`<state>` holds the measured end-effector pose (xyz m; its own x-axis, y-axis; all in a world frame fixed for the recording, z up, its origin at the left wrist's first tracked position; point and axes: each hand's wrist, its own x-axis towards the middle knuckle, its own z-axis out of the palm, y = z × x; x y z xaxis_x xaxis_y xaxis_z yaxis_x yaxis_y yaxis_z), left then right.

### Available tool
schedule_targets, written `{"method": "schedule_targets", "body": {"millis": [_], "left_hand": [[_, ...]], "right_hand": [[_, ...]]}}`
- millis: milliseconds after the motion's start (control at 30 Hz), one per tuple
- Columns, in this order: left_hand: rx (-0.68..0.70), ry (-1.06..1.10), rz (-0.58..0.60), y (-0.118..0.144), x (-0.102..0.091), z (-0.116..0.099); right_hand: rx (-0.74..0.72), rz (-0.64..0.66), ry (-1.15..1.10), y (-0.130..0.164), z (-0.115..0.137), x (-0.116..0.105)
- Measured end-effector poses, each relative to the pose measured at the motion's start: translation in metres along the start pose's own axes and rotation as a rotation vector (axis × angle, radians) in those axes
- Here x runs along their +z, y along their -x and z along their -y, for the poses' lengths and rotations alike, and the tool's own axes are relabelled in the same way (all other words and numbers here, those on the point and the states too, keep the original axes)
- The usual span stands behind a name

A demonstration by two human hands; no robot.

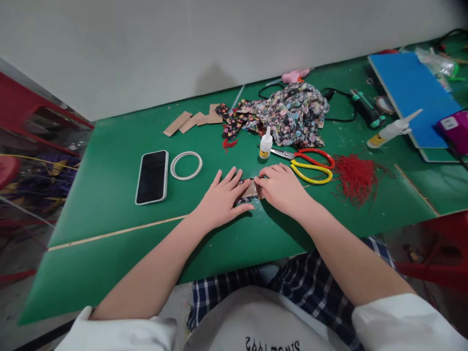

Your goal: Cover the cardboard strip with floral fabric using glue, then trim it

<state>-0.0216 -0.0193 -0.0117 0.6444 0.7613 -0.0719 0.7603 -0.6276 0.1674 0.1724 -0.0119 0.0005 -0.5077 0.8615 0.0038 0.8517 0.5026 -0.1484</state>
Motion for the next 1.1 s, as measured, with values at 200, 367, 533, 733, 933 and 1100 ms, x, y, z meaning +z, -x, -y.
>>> {"method": "schedule_targets", "body": {"millis": [200, 367, 533, 733, 933, 1100], "left_hand": [[-0.064, 0.133, -0.155, 0.002, -0.010, 0.005], [-0.235, 0.142, -0.300, 0.017, -0.017, 0.022], [-0.232, 0.003, -0.186, 0.033, -0.003, 0.022], [-0.174, -0.041, -0.153, 0.033, 0.006, 0.009], [-0.133, -0.037, -0.106, 0.031, 0.008, 0.006], [-0.076, -0.040, -0.127, 0.030, 0.010, 0.008]], "right_hand": [[-0.016, -0.043, -0.003, 0.000, -0.004, 0.004], [-0.004, -0.146, -0.026, -0.003, -0.006, 0.009], [-0.029, -0.342, -0.011, -0.005, -0.003, 0.014], [-0.069, -0.284, -0.055, -0.007, -0.003, 0.018], [-0.212, -0.179, -0.070, -0.009, 0.012, 0.023], [-0.188, -0.097, -0.037, -0.007, 0.019, 0.026]]}}
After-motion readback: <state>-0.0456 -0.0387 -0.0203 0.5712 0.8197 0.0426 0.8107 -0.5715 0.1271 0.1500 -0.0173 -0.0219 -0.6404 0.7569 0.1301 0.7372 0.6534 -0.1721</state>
